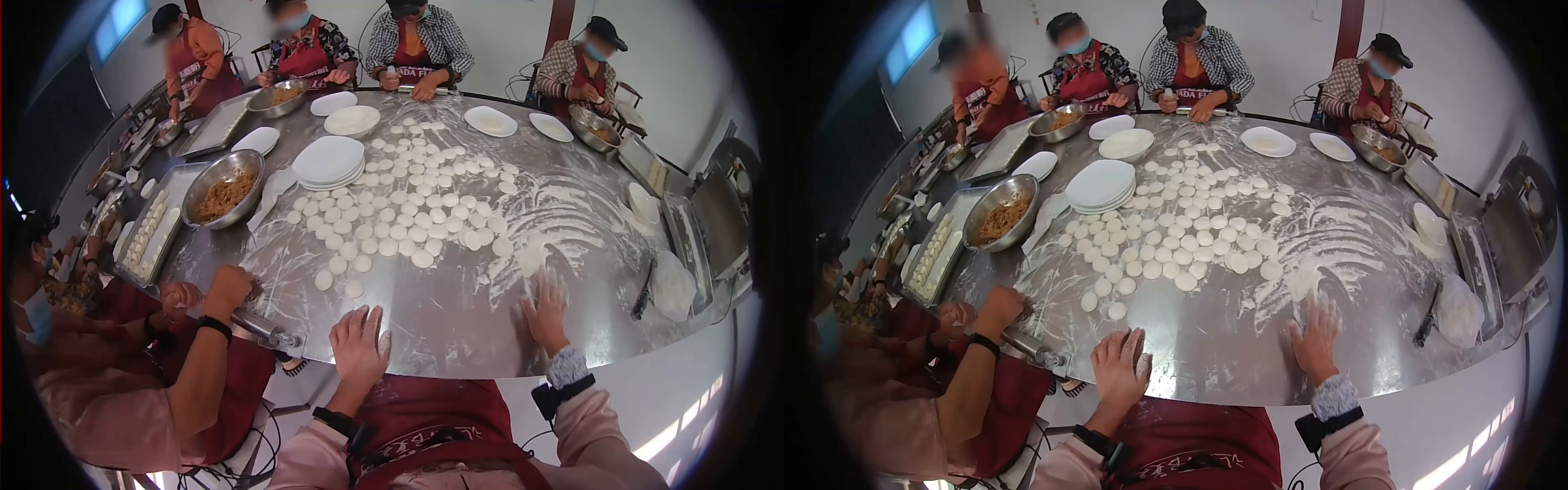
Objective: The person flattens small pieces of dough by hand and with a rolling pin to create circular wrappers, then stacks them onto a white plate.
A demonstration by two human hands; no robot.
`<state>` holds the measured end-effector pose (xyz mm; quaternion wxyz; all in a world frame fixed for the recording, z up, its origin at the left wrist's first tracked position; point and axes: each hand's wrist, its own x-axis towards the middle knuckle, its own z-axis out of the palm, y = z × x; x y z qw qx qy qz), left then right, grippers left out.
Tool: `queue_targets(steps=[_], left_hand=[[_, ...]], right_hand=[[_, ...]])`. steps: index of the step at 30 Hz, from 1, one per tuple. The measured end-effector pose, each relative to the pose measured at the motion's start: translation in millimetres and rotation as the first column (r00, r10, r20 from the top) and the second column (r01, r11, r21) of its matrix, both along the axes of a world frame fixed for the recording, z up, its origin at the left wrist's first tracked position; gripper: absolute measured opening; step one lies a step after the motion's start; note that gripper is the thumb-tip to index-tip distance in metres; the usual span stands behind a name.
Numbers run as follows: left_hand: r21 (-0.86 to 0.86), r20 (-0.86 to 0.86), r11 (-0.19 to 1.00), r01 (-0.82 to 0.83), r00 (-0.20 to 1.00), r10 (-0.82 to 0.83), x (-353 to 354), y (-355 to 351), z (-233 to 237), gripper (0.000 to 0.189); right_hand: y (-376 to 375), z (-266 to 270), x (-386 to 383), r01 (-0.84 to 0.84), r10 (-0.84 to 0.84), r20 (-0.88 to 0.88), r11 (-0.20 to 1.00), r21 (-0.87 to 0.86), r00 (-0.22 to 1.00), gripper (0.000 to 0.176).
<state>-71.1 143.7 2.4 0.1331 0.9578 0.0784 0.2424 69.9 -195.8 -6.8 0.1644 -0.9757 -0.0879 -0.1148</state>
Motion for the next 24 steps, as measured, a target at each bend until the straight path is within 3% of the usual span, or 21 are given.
queue_targets(steps=[1,4,7,10,12,16,17,19,20,22,24], left_hand=[[-0.005,-0.002,1.0,0.024,1.0,-0.024,-0.4,0.2,0.5,0.047],[-0.005,-0.008,1.0,0.025,1.0,-0.025,0.1,-2.1,2.9,0.047],[-0.032,-0.015,0.999,0.042,0.999,-0.042,-0.2,-7.3,9.8,0.047],[0.001,-0.037,1.0,0.008,0.999,-0.008,0.0,-6.1,6.6,0.045],[-0.005,-0.031,1.0,0.011,0.999,-0.011,0.2,-6.4,4.3,0.045],[-0.008,-0.012,1.0,0.011,1.0,-0.011,0.4,-7.0,6.7,0.044],[-0.009,-0.005,1.0,0.022,1.0,-0.022,-1.5,-6.5,6.2,0.043],[-0.03,0.05,0.996,0.088,0.995,-0.087,-6.2,1.4,-1.2,0.043],[-0.045,0.115,0.989,0.141,0.984,-0.135,-8.5,6.8,-3.5,0.043],[-0.119,0.133,0.987,0.111,0.986,-0.095,-34.0,20.1,-5.6,0.039],[-0.21,0.208,0.977,0.044,0.978,0.0,-68.7,34.1,-7.8,0.027]], right_hand=[[-4.3,1.5,-20.3,-0.001,0.001,-0.008,1.0,0.003,1.0,0.077],[-20.4,18.0,-66.6,-0.197,0.165,-0.159,0.957,-0.212,0.973,0.074],[-27.3,8.3,-64.2,-0.088,0.071,-0.105,0.982,-0.168,0.992,0.075],[-10.5,-11.6,-29.4,0.129,-0.136,-0.02,0.97,-0.205,0.99,0.075],[30.2,-14.4,-15.4,0.064,-0.07,-0.022,0.976,-0.208,0.997,0.076],[128.6,-13.1,-20.3,-0.212,0.22,0.034,0.965,-0.153,0.975,0.074],[143.3,-9.3,-25.0,-0.207,0.214,0.03,0.966,-0.153,0.976,0.074],[160.9,1.8,-35.0,-0.443,0.43,-0.128,0.891,-0.099,0.894,0.071],[157.3,-5.0,-33.1,-0.463,0.453,-0.11,0.882,-0.091,0.885,0.07],[128.9,-12.5,-28.1,-0.349,0.358,0.028,0.924,-0.159,0.933,0.068],[97.3,0.8,-22.7,-0.189,0.189,-0.021,0.96,-0.207,0.982,0.066]])
